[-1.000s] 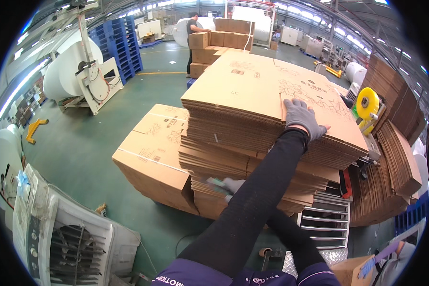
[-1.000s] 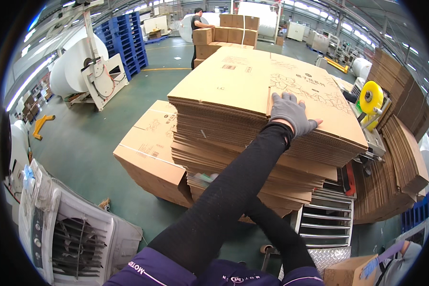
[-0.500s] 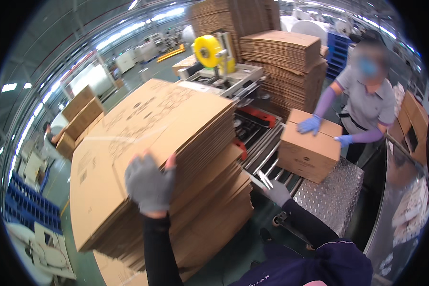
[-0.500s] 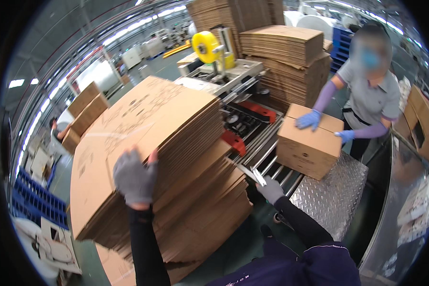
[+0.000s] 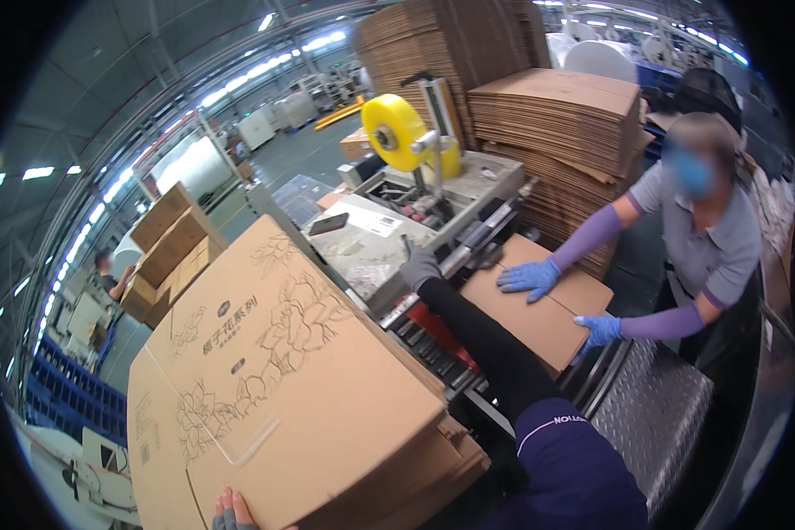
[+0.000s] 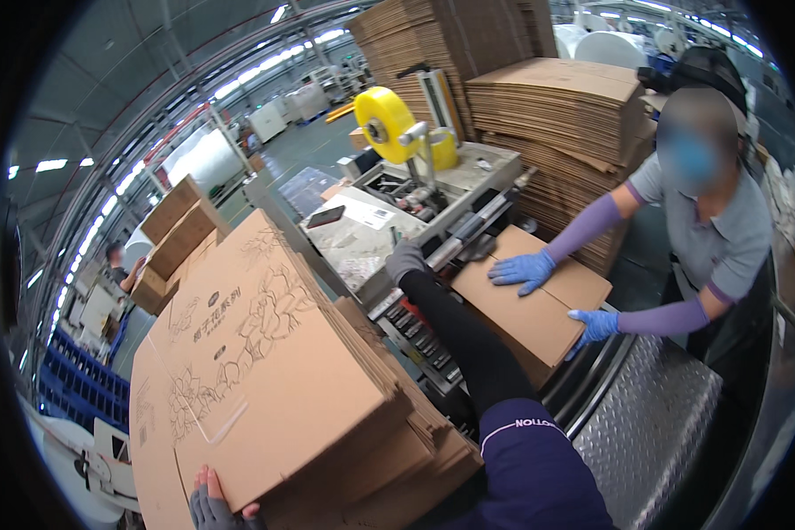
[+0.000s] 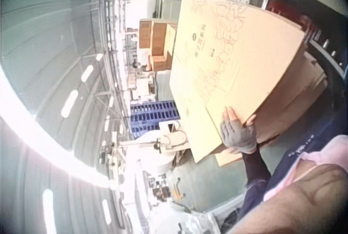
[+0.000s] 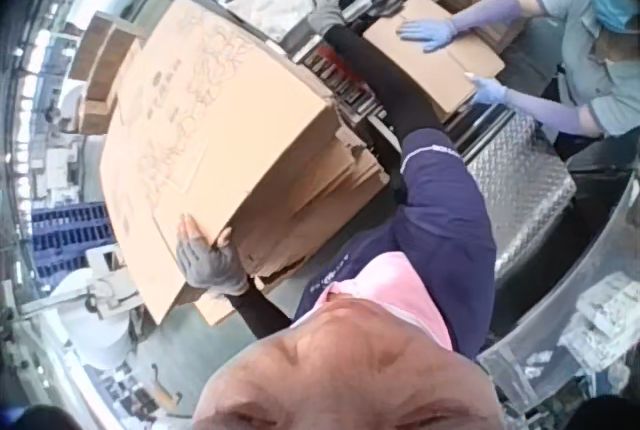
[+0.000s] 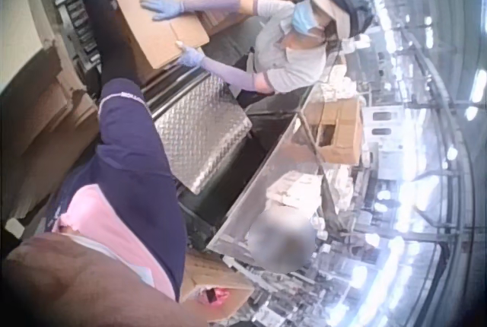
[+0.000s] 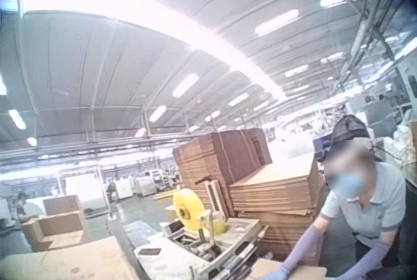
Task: The person packs wrapped tissue boxes into cardboard shipping containers, places the filled containers onto a conveyor belt for sealing, and retrieves fresh cardboard sheets to assemble new boxes.
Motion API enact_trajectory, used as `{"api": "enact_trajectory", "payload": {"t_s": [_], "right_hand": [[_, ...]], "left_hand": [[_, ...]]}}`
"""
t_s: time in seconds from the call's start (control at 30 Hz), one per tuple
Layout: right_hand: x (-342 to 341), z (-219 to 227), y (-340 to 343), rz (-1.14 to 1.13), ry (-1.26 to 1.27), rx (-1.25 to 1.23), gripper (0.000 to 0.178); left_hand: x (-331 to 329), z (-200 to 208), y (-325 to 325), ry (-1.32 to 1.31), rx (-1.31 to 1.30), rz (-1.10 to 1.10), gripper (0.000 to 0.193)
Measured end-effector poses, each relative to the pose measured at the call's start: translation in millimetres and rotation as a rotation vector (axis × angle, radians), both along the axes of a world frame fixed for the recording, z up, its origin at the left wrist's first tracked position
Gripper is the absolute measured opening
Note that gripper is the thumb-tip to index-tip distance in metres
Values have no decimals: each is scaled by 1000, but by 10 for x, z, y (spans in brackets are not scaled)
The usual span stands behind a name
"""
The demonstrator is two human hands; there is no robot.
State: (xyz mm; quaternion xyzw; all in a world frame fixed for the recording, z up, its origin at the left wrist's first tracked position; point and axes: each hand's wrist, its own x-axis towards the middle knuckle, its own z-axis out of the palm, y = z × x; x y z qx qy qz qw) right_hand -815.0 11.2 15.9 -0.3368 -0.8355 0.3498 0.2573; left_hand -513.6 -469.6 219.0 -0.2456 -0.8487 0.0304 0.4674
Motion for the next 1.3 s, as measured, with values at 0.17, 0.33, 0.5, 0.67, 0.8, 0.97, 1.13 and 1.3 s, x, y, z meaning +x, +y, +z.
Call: {"api": "enact_trajectory", "payload": {"t_s": [0.17, 0.33, 0.5, 0.67, 0.8, 0.97, 1.13, 1.3], "right_hand": [[-555, 56, -151, -157, 47, -185, 63], [-180, 205, -686, 178, -16, -70, 61], [703, 66, -676, 161, 398, 81, 59], [2429, 1368, -1012, 241, 887, 164, 33], [4104, 2142, -1526, 849, 708, 635, 50], [5576, 2488, -2130, 834, 403, 1075, 68], [6664, 2264, -2557, 562, 227, 1350, 40], [7868, 1864, -2246, 231, 312, 1178, 25]], "left_hand": [[5, -10, -4, 49, 11, -55, 62], [66, -74, -140, 60, 22, -32, 66], [-79, -197, -268, 122, 37, -75, 71], [-39, -218, -369, 203, 18, -100, 67], [655, -201, -423, 232, 1, -227, 67], [1686, -176, -884, 277, -124, -323, 68], [2668, -13, -389, 490, -319, -455, 60], [3417, 295, 379, 403, -403, -862, 40]]}}
